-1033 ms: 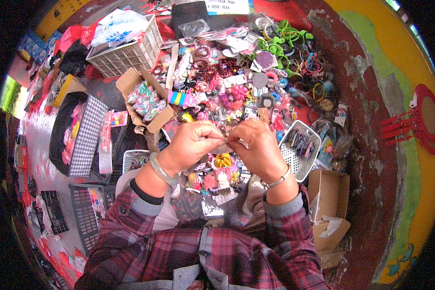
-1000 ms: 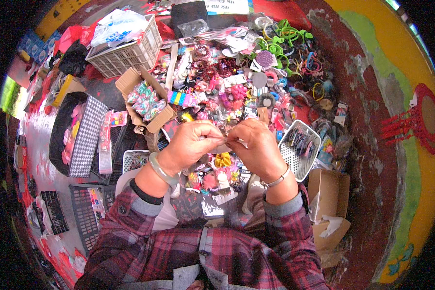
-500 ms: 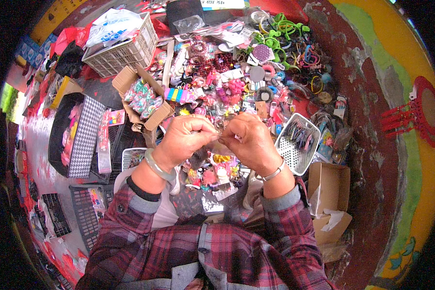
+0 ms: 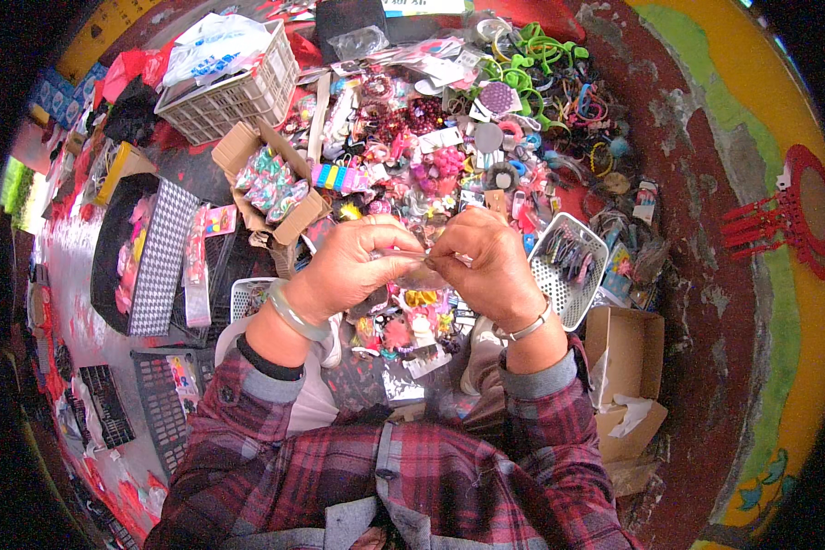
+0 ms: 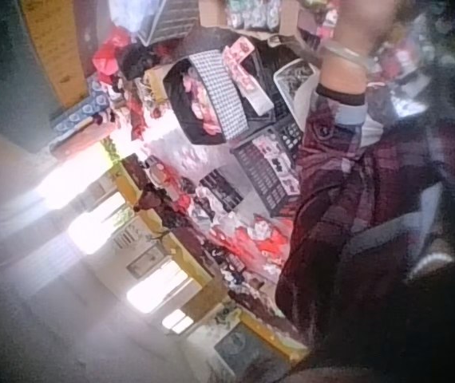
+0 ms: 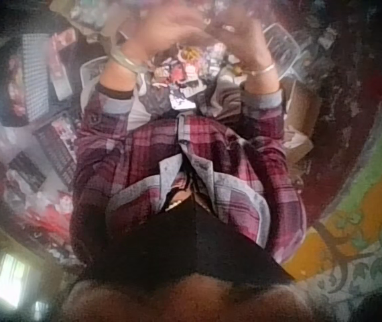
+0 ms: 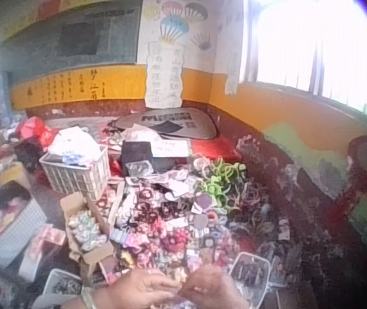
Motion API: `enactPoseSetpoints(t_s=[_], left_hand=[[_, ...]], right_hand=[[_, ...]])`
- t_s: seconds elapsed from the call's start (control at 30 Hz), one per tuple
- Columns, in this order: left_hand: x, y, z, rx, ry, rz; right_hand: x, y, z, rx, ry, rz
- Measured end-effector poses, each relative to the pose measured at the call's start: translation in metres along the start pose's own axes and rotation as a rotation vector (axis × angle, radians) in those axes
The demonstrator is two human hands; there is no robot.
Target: The person picks up a plastic bag containing hair accessories, wipes it with a cloth, and places it into a cardboard box before selecting another plastic bag from a pile.
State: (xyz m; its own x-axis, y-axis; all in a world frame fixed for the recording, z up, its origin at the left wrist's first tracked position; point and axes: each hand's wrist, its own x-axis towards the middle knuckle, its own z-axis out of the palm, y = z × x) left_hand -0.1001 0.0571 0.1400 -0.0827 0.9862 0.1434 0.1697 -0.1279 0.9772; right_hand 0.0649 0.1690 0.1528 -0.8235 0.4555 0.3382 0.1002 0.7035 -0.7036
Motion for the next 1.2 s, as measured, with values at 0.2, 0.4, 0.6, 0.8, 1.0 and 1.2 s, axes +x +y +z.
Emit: enactPoseSetpoints(t_s=[0.2,0.4,0.6,0.8,1.0,1.2], left_hand=[[0.000,-0.009,0.000,0.037,0.015,0.118],[-0.006,-0.014,0.004,-0.015,0.066,0.067],[-0.014,-0.011,0.000,0.109,0.090,0.160],[-0.017,-0.021,-0.002,0.080,0.080,0.116],[-0.020,-0.027,0.003,0.545,0.085,0.199],[-0.021,-0.034,0.007,0.522,0.101,0.200]], right_hand=[[0.003,-0.002,0.001,-0.078,0.020,-0.141],[-0.004,0.000,-0.003,-0.108,-0.039,0.004],[-0.006,-0.003,0.004,-0.106,-0.086,-0.054],[-0.002,-0.005,0.011,-0.229,-0.069,-0.190],[-0.003,0.000,0.018,-0.273,-0.128,-0.118],[-0.005,0.003,0.006,-0.189,-0.145,-0.028]])
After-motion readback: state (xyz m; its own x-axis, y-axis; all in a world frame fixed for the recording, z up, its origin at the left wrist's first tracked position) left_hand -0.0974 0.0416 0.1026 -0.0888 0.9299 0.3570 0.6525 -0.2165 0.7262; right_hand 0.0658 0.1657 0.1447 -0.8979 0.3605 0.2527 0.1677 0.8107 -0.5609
